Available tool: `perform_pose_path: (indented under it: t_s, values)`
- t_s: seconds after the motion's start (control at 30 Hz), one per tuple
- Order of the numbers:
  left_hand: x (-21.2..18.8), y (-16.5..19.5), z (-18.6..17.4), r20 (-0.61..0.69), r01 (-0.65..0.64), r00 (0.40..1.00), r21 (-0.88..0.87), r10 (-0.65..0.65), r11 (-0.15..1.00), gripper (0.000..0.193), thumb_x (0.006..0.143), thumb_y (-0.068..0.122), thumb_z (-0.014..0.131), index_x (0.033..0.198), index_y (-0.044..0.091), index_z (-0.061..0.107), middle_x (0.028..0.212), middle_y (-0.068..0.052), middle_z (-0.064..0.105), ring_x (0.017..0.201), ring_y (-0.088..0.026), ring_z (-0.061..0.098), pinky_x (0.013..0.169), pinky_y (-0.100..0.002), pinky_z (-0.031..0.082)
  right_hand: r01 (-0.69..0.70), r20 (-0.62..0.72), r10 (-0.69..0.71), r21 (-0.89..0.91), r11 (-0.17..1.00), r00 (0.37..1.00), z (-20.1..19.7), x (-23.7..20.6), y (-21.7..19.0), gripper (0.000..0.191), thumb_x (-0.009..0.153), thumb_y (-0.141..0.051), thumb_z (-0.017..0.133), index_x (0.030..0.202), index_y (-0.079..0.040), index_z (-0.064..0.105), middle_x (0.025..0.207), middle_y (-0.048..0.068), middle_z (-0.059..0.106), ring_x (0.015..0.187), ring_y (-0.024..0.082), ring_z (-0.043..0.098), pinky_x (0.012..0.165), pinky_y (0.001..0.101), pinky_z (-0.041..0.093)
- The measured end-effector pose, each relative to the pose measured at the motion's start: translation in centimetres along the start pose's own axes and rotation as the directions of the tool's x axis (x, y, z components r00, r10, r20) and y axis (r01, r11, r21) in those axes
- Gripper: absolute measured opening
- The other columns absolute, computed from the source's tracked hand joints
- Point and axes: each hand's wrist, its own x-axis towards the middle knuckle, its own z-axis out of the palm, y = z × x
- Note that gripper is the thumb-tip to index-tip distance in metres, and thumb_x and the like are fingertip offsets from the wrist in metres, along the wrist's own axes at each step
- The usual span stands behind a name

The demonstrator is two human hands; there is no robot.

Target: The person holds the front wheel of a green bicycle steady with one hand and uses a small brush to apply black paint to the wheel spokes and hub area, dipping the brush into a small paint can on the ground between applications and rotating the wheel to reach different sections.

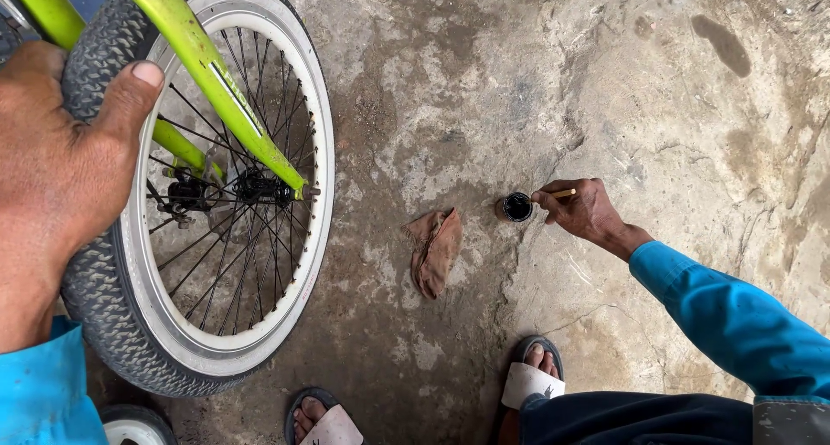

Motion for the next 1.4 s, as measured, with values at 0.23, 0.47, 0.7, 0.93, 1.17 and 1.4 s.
perform_pose_path:
  t_s: [0.23, 0.47, 0.7, 0.93, 1.17, 1.4]
  values:
    - [-0.1, -0.2, 0.2, -0.008, -0.004, 1.0, -0.04, 0.004, 0.999, 0.035, 0.114, 0.026, 0.072, 0.113, -0.008, 0.069, 0.068, -0.019, 0.063, 0.055, -0.027, 0.064, 0.048, -0.04, 0.05, -0.004, 0.01, 0.005, -0.006, 1.0, 1.0, 0.2, 0.0, -0.2, 0.032, 0.098, -0.028, 0.067, 0.114, -0.002, 0.077, 0.092, 0.016, 0.081, 0.074, 0.021, 0.08, 0.069, 0.0387, 0.066]
    - [-0.2, -0.4, 0.4, -0.006, 0.001, 1.0, -0.023, -0.001, 1.0, 0.034, 0.113, 0.026, 0.072, 0.115, -0.008, 0.069, 0.066, -0.02, 0.063, 0.054, -0.028, 0.064, 0.047, -0.04, 0.05, 0.014, 0.013, -0.014, -0.008, 1.0, 1.0, 0.4, 0.1, 0.0, 0.032, 0.098, -0.028, 0.066, 0.115, -0.002, 0.076, 0.092, 0.016, 0.08, 0.073, 0.021, 0.08, 0.068, 0.0382, 0.066]
    - [-0.3, -0.9, 0.7, -0.039, -0.058, 0.998, -0.086, 0.055, 0.995, 0.035, 0.117, 0.025, 0.073, 0.113, -0.009, 0.068, 0.072, -0.019, 0.065, 0.06, -0.027, 0.066, 0.056, -0.04, 0.052, 0.001, 0.02, -0.001, -0.012, 1.0, 1.0, 0.5, 0.0, 0.3, 0.033, 0.098, -0.029, 0.067, 0.114, -0.001, 0.076, 0.09, 0.017, 0.08, 0.072, 0.022, 0.08, 0.067, 0.0385, 0.067]
    - [-0.1, -0.7, 0.6, -0.023, -0.002, 1.0, 0.035, 0.003, 0.999, 0.038, 0.112, 0.029, 0.074, 0.115, -0.008, 0.069, 0.065, -0.021, 0.061, 0.054, -0.029, 0.064, 0.047, -0.042, 0.05, 0.008, 0.01, -0.008, -0.008, 1.0, 1.0, 0.6, 0.1, 0.6, 0.033, 0.098, -0.028, 0.067, 0.114, 0.0, 0.076, 0.092, 0.017, 0.08, 0.072, 0.023, 0.08, 0.066, 0.0384, 0.067]
    - [-0.3, -0.6, 0.4, -0.049, -0.035, 0.998, 0.047, 0.037, 0.998, 0.041, 0.11, 0.031, 0.073, 0.111, -0.009, 0.068, 0.063, -0.02, 0.059, 0.055, -0.028, 0.064, 0.048, -0.041, 0.05, 0.031, 0.001, -0.031, -0.002, 1.0, 1.0, 0.9, 0.1, 0.5, 0.033, 0.098, -0.028, 0.067, 0.115, 0.0, 0.075, 0.093, 0.017, 0.079, 0.07, 0.023, 0.079, 0.063, 0.0395, 0.067]
    - [0.1, 0.6, -0.5, -0.068, -0.068, 0.995, 0.054, 0.072, 0.996, 0.042, 0.11, 0.031, 0.076, 0.116, -0.01, 0.068, 0.071, -0.025, 0.064, 0.059, -0.035, 0.067, 0.053, -0.045, 0.053, 0.095, -0.048, -0.096, -0.037, 0.995, 0.994, 0.4, -0.7, -0.2, 0.031, 0.098, -0.028, 0.068, 0.113, -0.003, 0.077, 0.086, 0.017, 0.08, 0.067, 0.022, 0.078, 0.061, 0.0381, 0.066]
